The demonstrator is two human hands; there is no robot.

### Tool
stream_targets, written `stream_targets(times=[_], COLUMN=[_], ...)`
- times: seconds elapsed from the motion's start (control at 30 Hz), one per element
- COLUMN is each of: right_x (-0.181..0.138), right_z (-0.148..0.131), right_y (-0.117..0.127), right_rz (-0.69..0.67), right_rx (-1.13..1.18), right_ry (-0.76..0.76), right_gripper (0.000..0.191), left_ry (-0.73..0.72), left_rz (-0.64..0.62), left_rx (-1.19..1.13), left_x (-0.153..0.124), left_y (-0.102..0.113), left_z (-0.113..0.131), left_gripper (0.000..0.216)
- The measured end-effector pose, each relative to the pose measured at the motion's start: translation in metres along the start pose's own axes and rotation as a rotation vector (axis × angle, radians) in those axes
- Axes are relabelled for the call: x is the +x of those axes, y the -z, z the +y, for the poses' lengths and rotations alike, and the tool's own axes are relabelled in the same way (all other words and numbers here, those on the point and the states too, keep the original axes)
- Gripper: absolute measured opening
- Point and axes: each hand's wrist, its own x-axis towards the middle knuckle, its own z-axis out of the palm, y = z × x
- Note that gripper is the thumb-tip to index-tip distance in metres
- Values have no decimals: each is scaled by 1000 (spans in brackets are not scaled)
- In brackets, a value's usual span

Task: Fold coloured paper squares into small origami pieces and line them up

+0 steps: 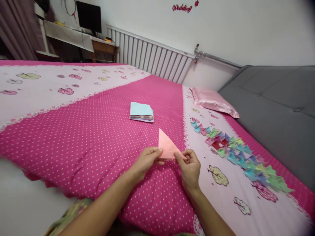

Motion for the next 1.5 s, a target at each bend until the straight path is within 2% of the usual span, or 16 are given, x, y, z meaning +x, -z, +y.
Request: stream_targets(times=[0.2,0.33,0.6,0.73,0.87,1.03,1.2,1.37,1.5], right_x=[-1,-3,-1,2,4,3,2,3,2], right_z=[-2,-3,-3,-2,1,2,-1,0,2], right_y=[0,0,1,1,2,4,3,1,0], right_rz=[18,-5,-50,-160,-283,-315,-292,-259,-225], right_rx=[-38,-36,-41,-23,-42,-41,-20,10,53], right_ry=[-40,-42,18,-15,-113,-126,-145,-141,-160], right_gripper=[30,31,34,36,20,19,20,22,23], left_ry=[-10,-17,-65,-81,-67,-69,-41,25,55], left_rz=[-44,-3,19,-63,-115,-151,-31,147,163], left_rx=[31,59,139,216,330,423,402,232,152], left_x=[-2,-1,4,5,6,7,5,5,4], left_y=[-2,-2,3,5,8,13,11,5,4], left_z=[2,0,-7,-10,-14,-16,-10,-4,-3], left_gripper=[32,37,28,31,36,37,35,29,29])
